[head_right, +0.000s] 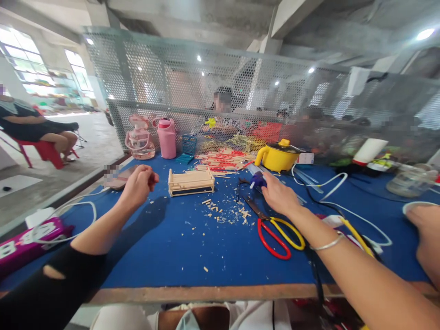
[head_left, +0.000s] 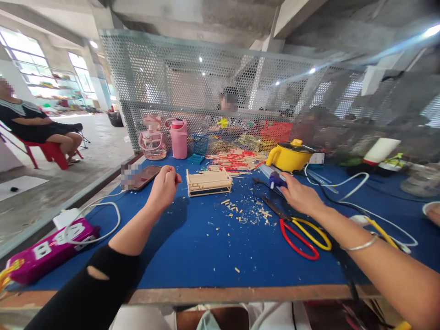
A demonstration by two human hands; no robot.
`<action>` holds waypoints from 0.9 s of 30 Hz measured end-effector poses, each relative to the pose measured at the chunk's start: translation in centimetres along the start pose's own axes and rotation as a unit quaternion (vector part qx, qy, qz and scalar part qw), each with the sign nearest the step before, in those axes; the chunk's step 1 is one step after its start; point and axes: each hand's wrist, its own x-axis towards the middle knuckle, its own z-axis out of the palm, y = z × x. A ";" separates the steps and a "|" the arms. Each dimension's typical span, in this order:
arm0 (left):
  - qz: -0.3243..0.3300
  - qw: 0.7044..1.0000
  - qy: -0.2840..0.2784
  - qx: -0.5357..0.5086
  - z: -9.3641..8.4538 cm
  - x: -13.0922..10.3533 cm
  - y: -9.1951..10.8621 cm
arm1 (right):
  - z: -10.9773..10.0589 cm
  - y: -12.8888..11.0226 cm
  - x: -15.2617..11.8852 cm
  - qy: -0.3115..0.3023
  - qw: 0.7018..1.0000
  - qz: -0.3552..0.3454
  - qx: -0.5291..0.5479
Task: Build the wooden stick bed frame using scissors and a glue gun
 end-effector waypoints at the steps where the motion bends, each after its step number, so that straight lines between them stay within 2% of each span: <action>1: 0.012 1.000 -0.010 -0.025 0.2 -0.3 0.3 | 0.9 0.1 -0.1 -0.001 1.000 -0.007 0.016; 3: 0.042 0.995 -0.046 -0.078 0.8 -1.4 0.7 | 2.1 0.6 -0.2 0.006 0.999 -0.013 0.050; 5: 0.074 0.987 -0.107 -0.094 1.9 -2.8 1.4 | 2.5 1.1 0.0 0.020 0.996 -0.004 0.087; 7: 0.102 0.976 -0.192 -0.019 3.7 -4.1 2.6 | 2.3 1.6 0.4 0.041 0.991 0.017 0.124; 8: 0.130 0.962 -0.233 0.053 5.0 -4.5 3.4 | 2.1 1.7 0.7 0.055 0.988 0.032 0.144; 10: 0.213 0.905 -0.307 0.203 8.3 -4.4 5.6 | 1.8 1.7 1.1 0.093 0.976 0.065 0.184; 12: 0.216 0.885 -0.336 0.238 12.2 -3.3 7.9 | 1.6 1.4 1.1 0.135 0.960 0.095 0.227; 16: 0.138 0.879 -0.339 0.305 19.8 0.4 11.4 | 1.5 0.4 0.2 0.183 0.924 0.125 0.313; 19: 0.064 0.867 -0.370 0.328 23.6 2.2 12.5 | 1.1 0.4 -0.9 0.201 0.902 0.134 0.357; 22: -0.011 0.858 -0.404 0.319 25.2 2.5 12.4 | 0.5 1.1 -1.7 0.224 0.882 0.140 0.389; 24: -0.054 0.860 -0.412 0.296 25.2 2.5 11.8 | 0.1 1.5 -2.0 0.240 0.863 0.141 0.422; 27: -0.099 0.882 -0.394 0.237 24.8 2.5 10.9 | -0.5 1.8 -2.1 0.259 0.836 0.132 0.466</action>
